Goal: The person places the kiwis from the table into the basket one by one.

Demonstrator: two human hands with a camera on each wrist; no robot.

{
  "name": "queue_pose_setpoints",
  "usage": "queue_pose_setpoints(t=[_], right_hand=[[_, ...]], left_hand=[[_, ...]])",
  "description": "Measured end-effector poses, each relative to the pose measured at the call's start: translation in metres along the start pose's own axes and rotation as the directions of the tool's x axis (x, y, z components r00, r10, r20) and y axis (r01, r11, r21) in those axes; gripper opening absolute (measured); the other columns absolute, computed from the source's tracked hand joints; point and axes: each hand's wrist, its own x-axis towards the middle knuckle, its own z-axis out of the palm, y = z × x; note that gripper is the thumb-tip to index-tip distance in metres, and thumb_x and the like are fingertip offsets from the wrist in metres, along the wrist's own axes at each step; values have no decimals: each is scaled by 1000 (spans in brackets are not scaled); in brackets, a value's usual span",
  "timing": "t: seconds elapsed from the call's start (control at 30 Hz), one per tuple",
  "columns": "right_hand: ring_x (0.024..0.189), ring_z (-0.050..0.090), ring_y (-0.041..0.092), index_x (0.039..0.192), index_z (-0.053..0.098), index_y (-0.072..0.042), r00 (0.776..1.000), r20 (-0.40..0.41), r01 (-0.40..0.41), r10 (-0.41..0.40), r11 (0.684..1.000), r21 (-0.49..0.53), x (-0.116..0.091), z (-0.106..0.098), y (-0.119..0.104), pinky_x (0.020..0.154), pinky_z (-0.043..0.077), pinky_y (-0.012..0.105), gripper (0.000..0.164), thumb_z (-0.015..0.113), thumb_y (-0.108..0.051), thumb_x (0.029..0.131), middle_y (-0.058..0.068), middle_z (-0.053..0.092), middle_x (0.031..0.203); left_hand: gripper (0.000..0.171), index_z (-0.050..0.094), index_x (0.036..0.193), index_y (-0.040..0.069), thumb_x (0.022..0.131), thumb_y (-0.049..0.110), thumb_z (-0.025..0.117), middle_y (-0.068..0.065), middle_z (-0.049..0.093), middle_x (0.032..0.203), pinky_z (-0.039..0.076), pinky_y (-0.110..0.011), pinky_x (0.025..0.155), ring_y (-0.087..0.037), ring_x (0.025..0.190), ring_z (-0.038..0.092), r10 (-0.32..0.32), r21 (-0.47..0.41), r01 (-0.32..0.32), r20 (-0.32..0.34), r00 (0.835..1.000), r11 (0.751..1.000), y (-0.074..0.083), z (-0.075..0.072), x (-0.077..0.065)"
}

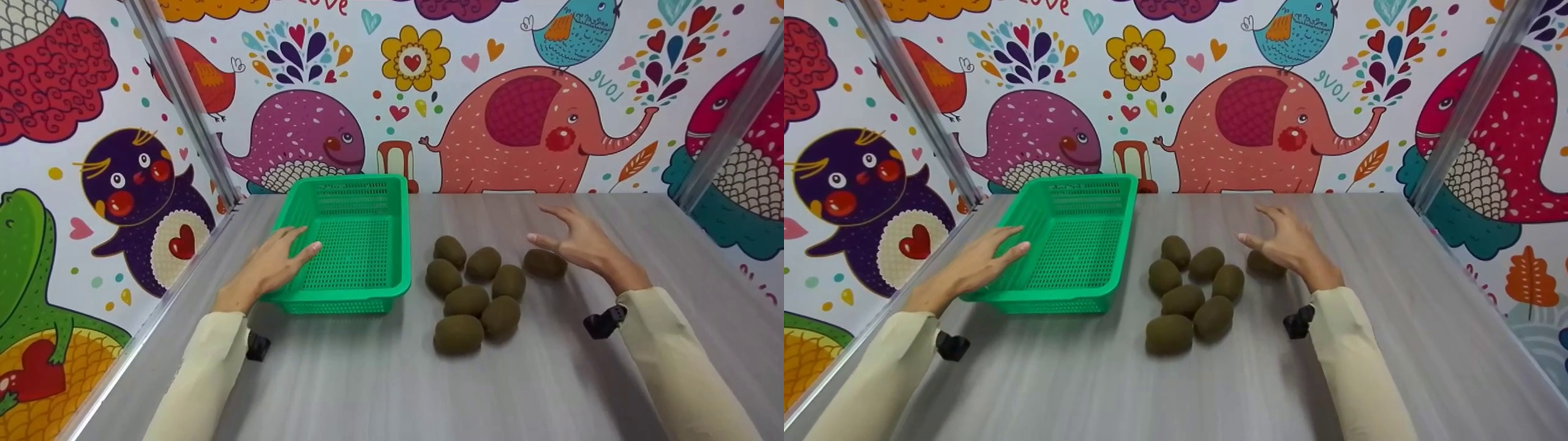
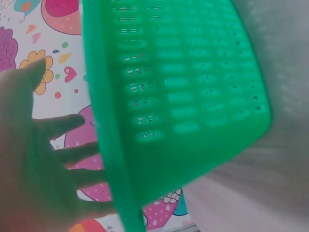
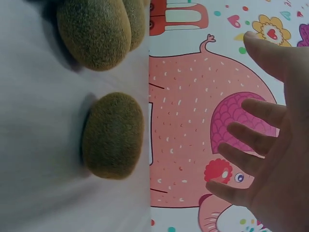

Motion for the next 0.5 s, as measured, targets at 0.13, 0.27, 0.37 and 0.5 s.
queue_pose_setpoints(t=[0.13,0.27,0.37,0.5], right_hand=[[148,21,51,159,30,-16,1000,19,-22,21,996,82,-5,4,7,111,27,75,88,64,-60,90,23,21,164],[148,21,50,159,31,-20,999,43,-36,28,981,192,-9,7,17,110,30,73,86,65,-58,90,21,21,165],[149,21,49,159,30,-21,999,38,-42,33,963,265,-12,10,25,111,29,73,84,65,-55,91,19,22,165],[151,20,46,159,28,-21,998,11,-64,64,938,340,-14,16,34,113,24,74,85,66,-54,91,15,22,166]], left_hand=[[77,27,158,5,104,58,37,-28,23,161,17,-72,117,-51,148,22,0,-58,-3,-46,999,998,-11,2,-9],[77,21,160,6,104,57,38,-29,20,161,20,-70,118,-51,148,23,-34,-145,21,-86,996,989,-19,4,-17],[79,15,161,8,104,58,38,-29,17,162,19,-70,118,-51,148,22,-75,-208,54,-97,992,977,-25,6,-22],[80,12,162,8,104,58,38,-29,18,160,19,-67,120,-48,147,24,-131,-278,99,-98,986,955,-34,10,-28]])
